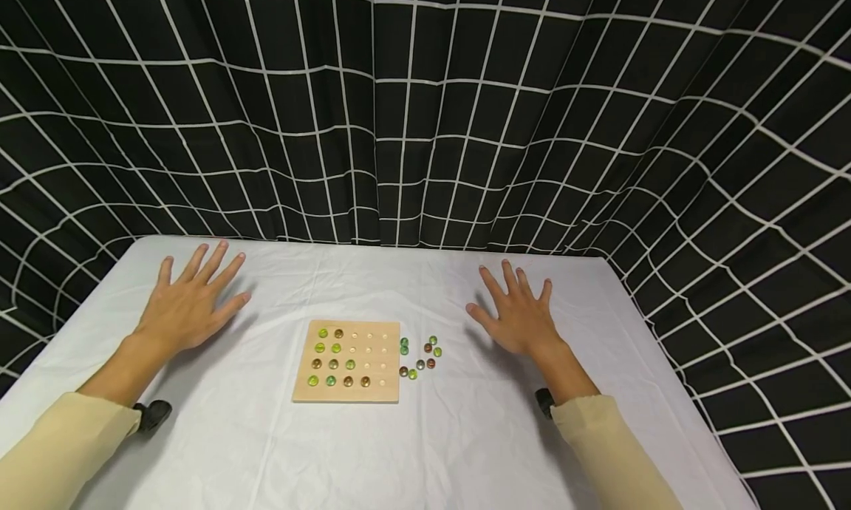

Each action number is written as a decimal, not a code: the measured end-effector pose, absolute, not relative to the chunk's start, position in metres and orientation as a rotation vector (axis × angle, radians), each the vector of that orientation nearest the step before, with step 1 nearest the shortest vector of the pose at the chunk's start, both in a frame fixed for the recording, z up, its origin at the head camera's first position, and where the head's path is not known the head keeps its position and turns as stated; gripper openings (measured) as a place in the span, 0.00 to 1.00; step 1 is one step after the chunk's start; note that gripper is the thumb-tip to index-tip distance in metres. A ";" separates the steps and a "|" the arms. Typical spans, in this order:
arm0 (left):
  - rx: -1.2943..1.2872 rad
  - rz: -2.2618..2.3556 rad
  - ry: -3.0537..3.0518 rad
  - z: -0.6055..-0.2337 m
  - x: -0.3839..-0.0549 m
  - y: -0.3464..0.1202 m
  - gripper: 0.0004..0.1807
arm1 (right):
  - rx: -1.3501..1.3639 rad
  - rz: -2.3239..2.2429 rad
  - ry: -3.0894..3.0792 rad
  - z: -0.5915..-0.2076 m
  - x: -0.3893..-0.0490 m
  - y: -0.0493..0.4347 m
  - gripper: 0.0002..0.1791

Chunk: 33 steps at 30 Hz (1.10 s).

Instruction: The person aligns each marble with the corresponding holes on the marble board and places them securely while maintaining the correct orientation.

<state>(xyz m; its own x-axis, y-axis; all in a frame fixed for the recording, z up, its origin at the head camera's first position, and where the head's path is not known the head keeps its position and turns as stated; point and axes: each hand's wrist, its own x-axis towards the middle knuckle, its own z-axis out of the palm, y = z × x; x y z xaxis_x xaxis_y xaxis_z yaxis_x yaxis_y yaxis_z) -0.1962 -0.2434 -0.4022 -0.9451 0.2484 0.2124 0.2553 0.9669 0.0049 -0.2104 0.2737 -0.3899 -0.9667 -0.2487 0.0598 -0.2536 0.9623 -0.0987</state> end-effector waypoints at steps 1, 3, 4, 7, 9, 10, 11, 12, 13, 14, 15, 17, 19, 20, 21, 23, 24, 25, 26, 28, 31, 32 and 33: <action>-0.387 -0.053 -2.904 -0.402 -0.196 -0.242 0.39 | 0.412 0.193 -3.059 -0.390 -0.209 0.273 0.43; -0.409 -0.053 -2.906 -0.402 -0.195 -0.239 0.39 | 0.456 0.250 -3.046 -0.389 -0.207 0.270 0.43; -0.419 -0.055 -2.907 -0.403 -0.194 -0.237 0.39 | 0.477 0.274 -3.038 -0.389 -0.207 0.269 0.43; -0.443 -0.075 -2.916 -0.403 -0.192 -0.231 0.39 | 0.546 0.362 -3.026 -0.388 -0.205 0.265 0.42; -0.470 -0.089 -2.911 -0.404 -0.191 -0.227 0.39 | 0.597 0.413 -3.014 -0.387 -0.205 0.264 0.42; -0.486 -0.103 -2.909 -0.405 -0.190 -0.225 0.39 | 0.625 0.443 -3.007 -0.388 -0.205 0.263 0.42; -0.500 -0.116 -2.909 -0.405 -0.189 -0.223 0.39 | 0.650 0.475 -3.000 -0.388 -0.205 0.262 0.42; -0.518 -0.130 -2.906 -0.405 -0.188 -0.220 0.39 | 0.678 0.499 -2.987 -0.388 -0.206 0.262 0.42; -0.534 -0.137 -2.905 -0.406 -0.187 -0.218 0.39 | 0.701 0.521 -2.974 -0.389 -0.206 0.260 0.42; -0.550 -0.140 -2.903 -0.406 -0.187 -0.216 0.39 | 0.728 0.541 -2.958 -0.389 -0.205 0.259 0.42; -0.562 -0.146 -2.906 -0.406 -0.186 -0.214 0.38 | 0.745 0.565 -2.945 -0.389 -0.205 0.258 0.42; -0.584 -0.150 -2.916 -0.407 -0.184 -0.211 0.38 | 0.768 0.610 -2.935 -0.390 -0.204 0.256 0.42; -0.610 -0.160 -2.923 -0.408 -0.182 -0.207 0.38 | 0.787 0.663 -2.935 -0.390 -0.204 0.253 0.42; -0.625 -0.167 -2.929 -0.409 -0.181 -0.206 0.37 | 0.794 0.692 -2.938 -0.390 -0.203 0.252 0.42; -0.640 -0.176 -2.936 -0.410 -0.179 -0.204 0.37 | 0.793 0.727 -2.943 -0.391 -0.202 0.251 0.42; -0.670 -0.188 -2.946 -0.412 -0.177 -0.201 0.37 | 0.806 0.802 -2.950 -0.391 -0.202 0.249 0.42; -0.687 -0.202 -2.949 -0.413 -0.176 -0.200 0.37 | 0.811 0.840 -2.952 -0.391 -0.201 0.249 0.42; -0.703 -0.209 -2.952 -0.414 -0.175 -0.198 0.37 | 0.818 0.881 -2.949 -0.392 -0.201 0.248 0.42; -0.718 -0.214 -2.954 -0.415 -0.174 -0.197 0.37 | 0.826 0.916 -2.943 -0.392 -0.201 0.247 0.42; -0.748 -0.230 -2.955 -0.417 -0.172 -0.194 0.37 | 0.852 0.979 -2.926 -0.394 -0.202 0.246 0.42; -0.792 -0.253 -2.956 -0.419 -0.170 -0.191 0.37 | 0.903 1.051 -2.889 -0.396 -0.203 0.245 0.40; -0.807 -0.265 -2.955 -0.420 -0.169 -0.189 0.37 | 0.918 1.063 -2.879 -0.397 -0.204 0.244 0.39; -0.821 -0.273 -2.956 -0.421 -0.168 -0.188 0.37 | 0.932 1.082 -2.868 -0.397 -0.205 0.244 0.39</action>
